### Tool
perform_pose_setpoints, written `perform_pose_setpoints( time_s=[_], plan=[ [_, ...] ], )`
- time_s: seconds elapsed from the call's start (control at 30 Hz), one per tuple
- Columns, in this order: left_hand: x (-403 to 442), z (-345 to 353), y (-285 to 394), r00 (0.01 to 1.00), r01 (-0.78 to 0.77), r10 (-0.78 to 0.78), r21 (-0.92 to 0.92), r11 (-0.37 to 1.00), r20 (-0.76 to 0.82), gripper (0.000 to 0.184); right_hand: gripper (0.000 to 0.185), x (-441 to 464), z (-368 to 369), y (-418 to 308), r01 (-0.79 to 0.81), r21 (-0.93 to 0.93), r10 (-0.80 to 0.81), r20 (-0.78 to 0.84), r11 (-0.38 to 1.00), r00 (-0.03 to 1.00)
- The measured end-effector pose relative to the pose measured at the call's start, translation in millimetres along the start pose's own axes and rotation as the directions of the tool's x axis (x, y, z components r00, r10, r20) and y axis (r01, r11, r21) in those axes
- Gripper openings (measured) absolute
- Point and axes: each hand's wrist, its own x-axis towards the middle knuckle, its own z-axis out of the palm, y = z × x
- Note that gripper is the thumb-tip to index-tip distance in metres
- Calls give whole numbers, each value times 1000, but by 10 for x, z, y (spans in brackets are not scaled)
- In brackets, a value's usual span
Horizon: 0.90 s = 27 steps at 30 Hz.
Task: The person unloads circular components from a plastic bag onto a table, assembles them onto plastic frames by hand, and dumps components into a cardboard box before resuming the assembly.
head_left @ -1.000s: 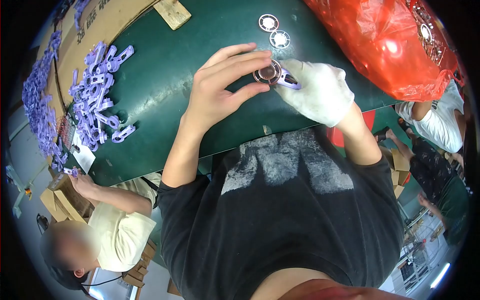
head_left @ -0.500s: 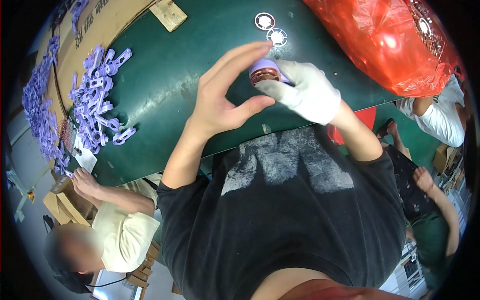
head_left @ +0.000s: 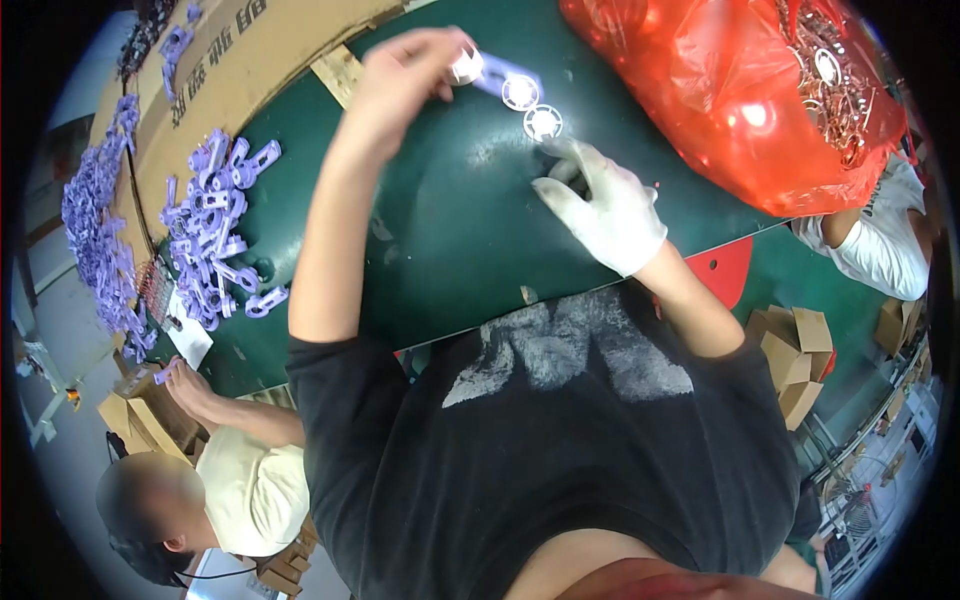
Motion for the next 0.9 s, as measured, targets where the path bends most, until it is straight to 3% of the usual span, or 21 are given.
perform_pose_setpoints(
  time_s=[0.03, 0.07, 0.1, 0.23, 0.33, 0.43, 0.47, 0.53, 0.57, 0.67, 0.7, 0.73, 0.9],
  plan=[
    [247, -132, 45, 996, 1, -5, -47, 999, -88, 34, 42, -16, -10, 44, -4, -27, 3, -36, 1000, 999],
    [433, -117, 153, 970, -105, 77, -115, 988, -229, 35, 41, -23, -30, 87, -28, -43, 27, -11, 999, 1000],
    [704, -340, 49, 980, -166, 112, -379, 910, -162, 61, 40, -31, -49, 129, -52, -60, 53, 16, 997, 998],
    [1194, -496, 77, 912, -349, 199, -423, 837, -358, 55, 33, -111, -62, 137, -51, -106, 54, 30, 993, 998],
    [684, -262, 358, 944, -247, 181, -229, 942, -275, 32, 31, -90, -89, 144, -46, -94, 50, 38, 995, 998],
    [16, -373, 302, 964, -138, 172, 173, 975, -200, 31, 33, -81, -72, 125, 13, -139, -11, 20, 990, 1000],
    [-274, -413, 303, 964, -95, 168, 325, 941, -206, 29, 33, -76, -66, 128, 28, -159, -25, 16, 987, 1000],
    [-911, -601, 250, 947, 52, 181, 681, 730, -265, 30, 32, -71, -46, 150, 50, -198, -47, 20, 979, 999],
    [-1260, -725, 215, 934, 124, 183, 759, 639, -307, 33, 32, -67, -54, 127, 52, -196, -50, 17, 979, 999],
    [-2251, -946, 94, 819, 524, 112, 813, 254, -563, 44, 33, -24, -55, 47, 50, -213, -40, 50, 976, 998],
    [-2512, -993, 40, 770, 614, 32, 754, 231, -637, 47, 33, -20, -37, 61, 21, -187, -10, 61, 982, 998],
    [-2722, -982, -41, 764, 624, 74, 763, 171, -641, 47, 33, -10, -28, 87, -9, -162, 21, 68, 987, 997],
    [-2896, -969, -518, 747, 558, 213, 768, 315, -630, 33, 30, 58, -4, -43, -82, -204, 103, 98, 976, 990]
  ],
)
